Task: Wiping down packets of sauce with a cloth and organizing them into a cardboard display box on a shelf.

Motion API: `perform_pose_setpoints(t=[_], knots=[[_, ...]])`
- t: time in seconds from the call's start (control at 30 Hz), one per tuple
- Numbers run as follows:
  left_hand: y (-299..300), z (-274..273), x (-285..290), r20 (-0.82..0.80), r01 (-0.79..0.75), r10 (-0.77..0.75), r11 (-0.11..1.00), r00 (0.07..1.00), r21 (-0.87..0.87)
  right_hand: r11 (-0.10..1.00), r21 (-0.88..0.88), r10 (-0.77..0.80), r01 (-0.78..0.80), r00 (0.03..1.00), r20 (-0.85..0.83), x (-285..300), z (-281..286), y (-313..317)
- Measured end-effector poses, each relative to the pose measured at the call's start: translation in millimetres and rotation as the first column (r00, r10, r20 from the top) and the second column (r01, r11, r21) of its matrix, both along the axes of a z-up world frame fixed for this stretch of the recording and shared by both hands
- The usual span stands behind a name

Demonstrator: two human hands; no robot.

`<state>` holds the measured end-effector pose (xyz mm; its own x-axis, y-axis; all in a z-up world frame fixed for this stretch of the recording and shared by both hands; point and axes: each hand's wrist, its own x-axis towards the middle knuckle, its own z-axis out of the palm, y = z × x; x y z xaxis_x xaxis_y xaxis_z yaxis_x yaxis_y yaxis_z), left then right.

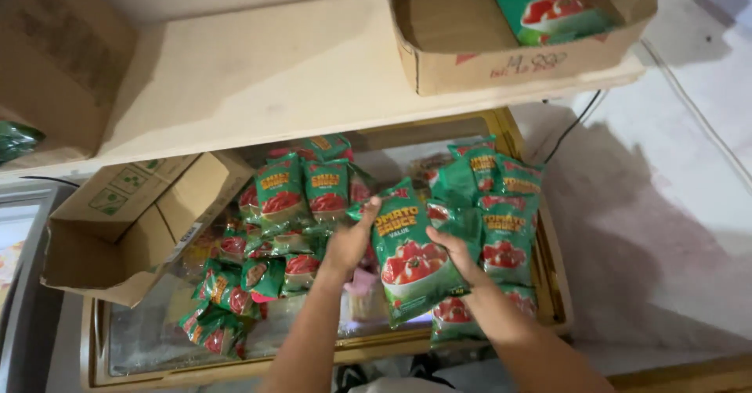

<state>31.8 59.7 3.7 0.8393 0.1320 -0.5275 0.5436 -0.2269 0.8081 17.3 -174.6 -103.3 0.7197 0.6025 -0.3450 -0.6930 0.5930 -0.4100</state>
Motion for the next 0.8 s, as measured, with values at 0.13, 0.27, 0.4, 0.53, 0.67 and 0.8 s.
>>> perform_pose_setpoints(t=[0.13, 0.27, 0.4, 0.53, 0.67, 0.8], knots=[[-7.8, -15.6, 11.3, -0.122, -0.125, 0.074, 0.862, 0.99, -0.492, 1.0, -0.007, 0.012, -0.012, 1.0, -0.025, 4.6, 44.1, 20.6], [-14.1, -30.7, 10.5, 0.116, -0.013, 0.085, 0.859, 0.99, -0.513, 0.999, -0.002, 0.051, -0.052, 0.994, -0.099, -21.9, 98.6, 20.8], [-26.4, -27.5, 26.7, 0.176, 0.065, 0.022, 0.88, 0.984, -0.471, 0.996, 0.077, 0.043, -0.035, 0.992, -0.115, -25.6, 111.1, 8.4], [-42.0, -5.9, 33.3, 0.384, 0.134, 0.028, 0.911, 0.923, -0.39, 0.974, -0.147, -0.082, 0.172, 0.874, 0.479, -50.8, 72.9, -38.5], [-48.9, 57.2, 45.9, 0.217, 0.097, 0.001, 0.892, 0.976, -0.441, 0.97, -0.195, -0.095, 0.147, 0.962, 0.254, -46.8, 123.4, -38.1], [-57.4, 83.8, 58.6, 0.37, 0.219, -0.05, 0.876, 0.928, -0.43, 0.992, -0.068, -0.098, 0.101, 0.994, 0.047, -43.0, 148.8, -41.9]])
